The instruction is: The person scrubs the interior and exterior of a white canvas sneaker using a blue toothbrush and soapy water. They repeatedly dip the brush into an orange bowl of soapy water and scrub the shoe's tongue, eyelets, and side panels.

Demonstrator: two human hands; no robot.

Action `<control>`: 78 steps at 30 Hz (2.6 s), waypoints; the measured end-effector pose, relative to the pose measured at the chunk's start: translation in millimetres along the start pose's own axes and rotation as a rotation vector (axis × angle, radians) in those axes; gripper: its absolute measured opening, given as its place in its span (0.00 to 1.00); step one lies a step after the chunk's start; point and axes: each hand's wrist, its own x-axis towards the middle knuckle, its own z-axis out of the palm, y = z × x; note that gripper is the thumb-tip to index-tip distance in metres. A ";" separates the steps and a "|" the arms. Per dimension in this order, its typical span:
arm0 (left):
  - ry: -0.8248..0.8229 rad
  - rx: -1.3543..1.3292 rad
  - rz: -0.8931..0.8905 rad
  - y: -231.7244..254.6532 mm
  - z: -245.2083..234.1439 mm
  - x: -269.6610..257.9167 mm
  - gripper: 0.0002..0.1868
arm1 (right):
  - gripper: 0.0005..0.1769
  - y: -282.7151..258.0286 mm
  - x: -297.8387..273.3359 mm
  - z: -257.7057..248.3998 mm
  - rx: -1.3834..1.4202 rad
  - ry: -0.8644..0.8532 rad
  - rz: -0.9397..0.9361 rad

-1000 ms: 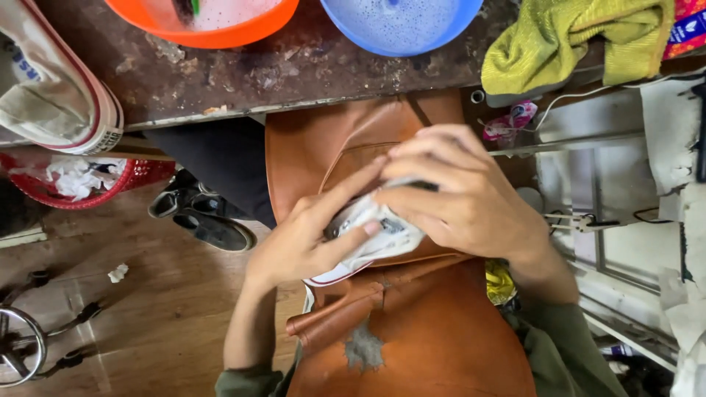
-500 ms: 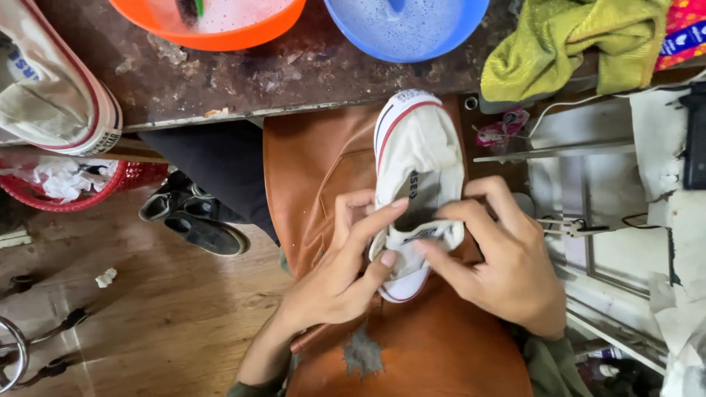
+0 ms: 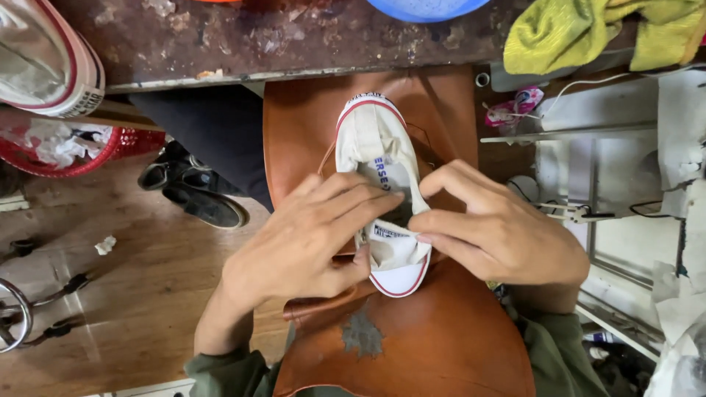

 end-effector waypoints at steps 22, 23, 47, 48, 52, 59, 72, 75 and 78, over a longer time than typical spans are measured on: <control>-0.337 -0.559 -0.182 -44.0 -0.2 -0.9 0.21 | 0.03 5.4 18.3 5.5 -0.114 -0.040 0.096; -0.350 -0.565 -0.164 -45.8 2.1 -3.8 0.22 | 0.04 6.0 17.8 6.5 -0.121 -0.040 0.100; -0.242 -0.621 -0.152 -38.5 7.9 0.6 0.06 | 0.07 12.9 15.5 11.8 -0.067 0.083 -0.111; -0.282 -0.613 -0.217 -38.3 8.1 1.9 0.05 | 0.08 11.0 14.4 10.9 -0.095 0.096 -0.109; -0.225 -0.834 -0.137 -42.3 14.2 2.1 0.21 | 0.08 8.6 11.3 11.2 -0.124 0.122 -0.096; -0.027 -0.495 -0.126 -22.2 19.6 3.0 0.15 | 0.11 7.0 4.6 11.7 -0.226 0.065 0.046; -0.212 -0.517 0.103 -8.7 -6.6 29.4 0.05 | 0.08 -20.4 13.5 -1.0 -0.320 0.139 -0.205; -0.217 -0.567 0.135 -6.0 0.9 30.7 0.04 | 0.12 -25.3 9.2 -2.7 -0.355 0.175 -0.198; -0.274 -0.481 0.045 -8.2 4.5 26.1 0.12 | 0.07 -19.8 6.2 3.1 -0.378 0.194 -0.180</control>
